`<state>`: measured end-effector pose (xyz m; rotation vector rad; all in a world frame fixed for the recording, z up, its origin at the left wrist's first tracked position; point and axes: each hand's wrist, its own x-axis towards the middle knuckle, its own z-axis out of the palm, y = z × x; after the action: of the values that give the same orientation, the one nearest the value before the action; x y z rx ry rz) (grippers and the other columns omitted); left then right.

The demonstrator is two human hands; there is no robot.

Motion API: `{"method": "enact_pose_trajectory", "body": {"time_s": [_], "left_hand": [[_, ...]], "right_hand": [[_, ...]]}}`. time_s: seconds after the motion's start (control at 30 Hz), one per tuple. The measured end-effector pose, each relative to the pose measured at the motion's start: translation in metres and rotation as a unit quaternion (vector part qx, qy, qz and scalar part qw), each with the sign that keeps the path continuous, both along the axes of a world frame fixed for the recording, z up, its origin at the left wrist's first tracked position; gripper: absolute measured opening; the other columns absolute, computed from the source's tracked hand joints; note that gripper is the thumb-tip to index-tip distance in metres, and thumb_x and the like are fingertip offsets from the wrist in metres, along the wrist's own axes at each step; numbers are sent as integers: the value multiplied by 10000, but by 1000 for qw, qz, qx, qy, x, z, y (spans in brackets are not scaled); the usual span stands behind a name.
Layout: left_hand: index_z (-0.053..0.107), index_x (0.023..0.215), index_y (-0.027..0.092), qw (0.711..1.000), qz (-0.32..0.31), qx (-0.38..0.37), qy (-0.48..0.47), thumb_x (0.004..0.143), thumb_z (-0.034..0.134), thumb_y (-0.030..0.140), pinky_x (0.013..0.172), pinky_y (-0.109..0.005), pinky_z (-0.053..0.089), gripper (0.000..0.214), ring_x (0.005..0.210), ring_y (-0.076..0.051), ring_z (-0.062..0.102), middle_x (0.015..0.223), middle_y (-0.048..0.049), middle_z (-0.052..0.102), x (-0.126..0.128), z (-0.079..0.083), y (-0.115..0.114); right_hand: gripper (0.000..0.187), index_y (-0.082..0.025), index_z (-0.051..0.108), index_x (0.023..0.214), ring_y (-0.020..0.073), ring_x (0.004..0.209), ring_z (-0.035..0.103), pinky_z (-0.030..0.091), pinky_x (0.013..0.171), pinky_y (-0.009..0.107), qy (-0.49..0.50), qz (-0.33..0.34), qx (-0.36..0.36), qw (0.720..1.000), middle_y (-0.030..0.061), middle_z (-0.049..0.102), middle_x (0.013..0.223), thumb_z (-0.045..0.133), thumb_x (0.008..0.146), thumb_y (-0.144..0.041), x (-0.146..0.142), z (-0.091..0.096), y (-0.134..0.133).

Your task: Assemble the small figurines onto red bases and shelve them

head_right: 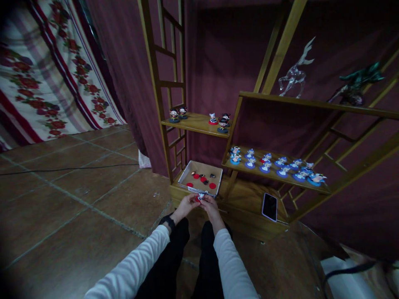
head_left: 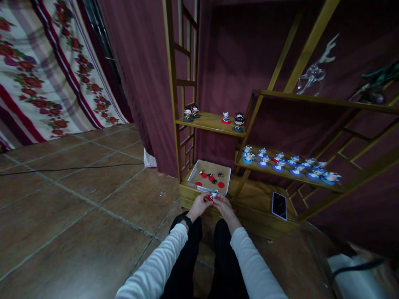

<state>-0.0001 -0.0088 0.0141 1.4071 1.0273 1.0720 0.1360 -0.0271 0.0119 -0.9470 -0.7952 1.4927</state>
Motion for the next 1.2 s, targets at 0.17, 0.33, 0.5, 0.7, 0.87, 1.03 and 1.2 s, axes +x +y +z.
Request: {"method": "enact_pose_trajectory", "body": {"time_s": [0.17,0.33,0.5,0.7,0.87,1.03,1.2], "left_hand": [[613,1065,196,979,20,122,162,679,599,110,847,-311,428,396,877,-188,578,1006,-70,626,-1,9,-11],[550,1148,234,948,18,152,277,775,517,158,885,-292,405,382,1001,-198,551,1135,-73,564,0,22,-23],[513,1179,231,918,15,172,356,817,477,197,861,-283,410,365,1023,-209,535,1152,-85,543,0,24,-27],[471,1206,207,886,10,235,399,846,429,202,846,-306,402,362,972,-211,536,1103,-109,539,0,25,-29],[465,1199,177,850,1,274,449,856,388,167,839,-325,384,352,946,-208,535,1034,-119,550,-1,29,-29],[439,1215,156,811,2,309,497,865,350,146,829,-339,358,362,947,-211,532,1031,-128,552,0,28,-29],[422,1231,146,795,13,321,514,867,338,133,821,-342,342,373,947,-214,527,1023,-132,554,2,24,-29]], "right_hand": [[327,-193,634,786,198,836,618,472,802,362,10,-4,-5,1000,34,675,850,770,501,-278,1,-1,0],[312,-204,630,781,174,812,613,471,807,357,8,-6,-15,1000,14,666,829,765,505,-258,3,-5,2],[315,-216,628,788,164,795,611,480,801,355,-6,-16,-19,1000,0,658,825,760,502,-234,4,-10,4],[333,-234,636,790,169,783,599,485,782,346,-4,-24,-27,999,-16,658,809,754,481,-197,5,-11,5],[350,-243,648,814,186,783,594,483,756,348,-30,-25,-29,999,-8,667,815,745,480,-203,5,-7,4],[350,-241,645,817,176,796,594,477,742,320,-38,-24,-33,998,-16,669,845,734,482,-198,6,-5,5],[330,-245,643,827,178,823,601,469,754,308,-44,-20,-25,999,-19,675,846,708,509,-189,6,-7,6]]}}
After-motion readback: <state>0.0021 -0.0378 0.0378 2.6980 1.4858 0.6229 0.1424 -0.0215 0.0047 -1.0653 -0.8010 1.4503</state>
